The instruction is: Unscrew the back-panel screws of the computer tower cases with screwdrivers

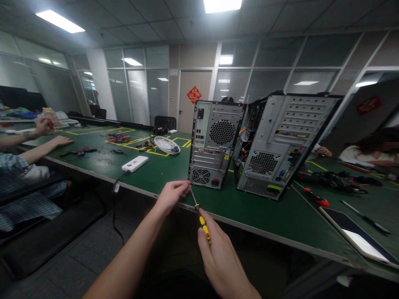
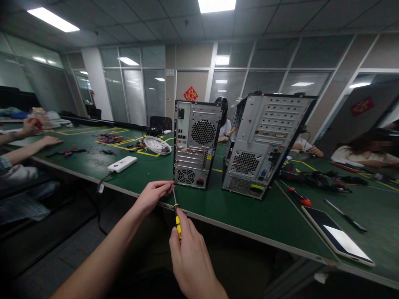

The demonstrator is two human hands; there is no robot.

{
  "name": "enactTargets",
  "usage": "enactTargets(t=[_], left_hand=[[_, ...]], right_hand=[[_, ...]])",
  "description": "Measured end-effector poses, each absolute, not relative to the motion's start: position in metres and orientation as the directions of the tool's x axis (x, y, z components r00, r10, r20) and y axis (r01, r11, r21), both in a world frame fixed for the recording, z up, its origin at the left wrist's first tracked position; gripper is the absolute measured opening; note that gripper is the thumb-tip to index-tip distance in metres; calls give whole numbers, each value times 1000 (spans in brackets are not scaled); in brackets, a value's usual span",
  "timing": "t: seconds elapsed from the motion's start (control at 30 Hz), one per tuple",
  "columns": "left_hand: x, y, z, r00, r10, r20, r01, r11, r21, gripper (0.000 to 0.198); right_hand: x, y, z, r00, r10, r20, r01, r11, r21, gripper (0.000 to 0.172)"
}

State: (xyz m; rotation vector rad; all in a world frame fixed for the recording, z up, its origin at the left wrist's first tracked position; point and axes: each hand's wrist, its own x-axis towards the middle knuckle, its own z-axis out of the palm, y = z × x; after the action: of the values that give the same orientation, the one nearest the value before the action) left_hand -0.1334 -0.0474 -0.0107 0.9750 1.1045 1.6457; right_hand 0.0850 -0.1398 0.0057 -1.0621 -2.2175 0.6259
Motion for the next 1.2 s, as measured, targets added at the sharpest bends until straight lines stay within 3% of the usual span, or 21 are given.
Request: enactTargets(t=[0.27,0.47,0.7,1.2], left_hand=[[-134,-45,-15,-287,938,194,-107,-232,967,50],[-131,-41,-16,-321,920,226,28,-229,973,39],[-132,-33,-13,-320,931,178,-35,-199,979,33],[-130,-19,-2,-335,942,22,-197,-93,976,42]], right_hand=[[81,-141,2,-520,766,377,464,625,-628,42],[82,-142,-2,-574,743,344,433,631,-643,48],[79,-133,-3,-597,739,312,408,615,-675,50],[59,-108,-16,-609,735,298,414,614,-672,53]])
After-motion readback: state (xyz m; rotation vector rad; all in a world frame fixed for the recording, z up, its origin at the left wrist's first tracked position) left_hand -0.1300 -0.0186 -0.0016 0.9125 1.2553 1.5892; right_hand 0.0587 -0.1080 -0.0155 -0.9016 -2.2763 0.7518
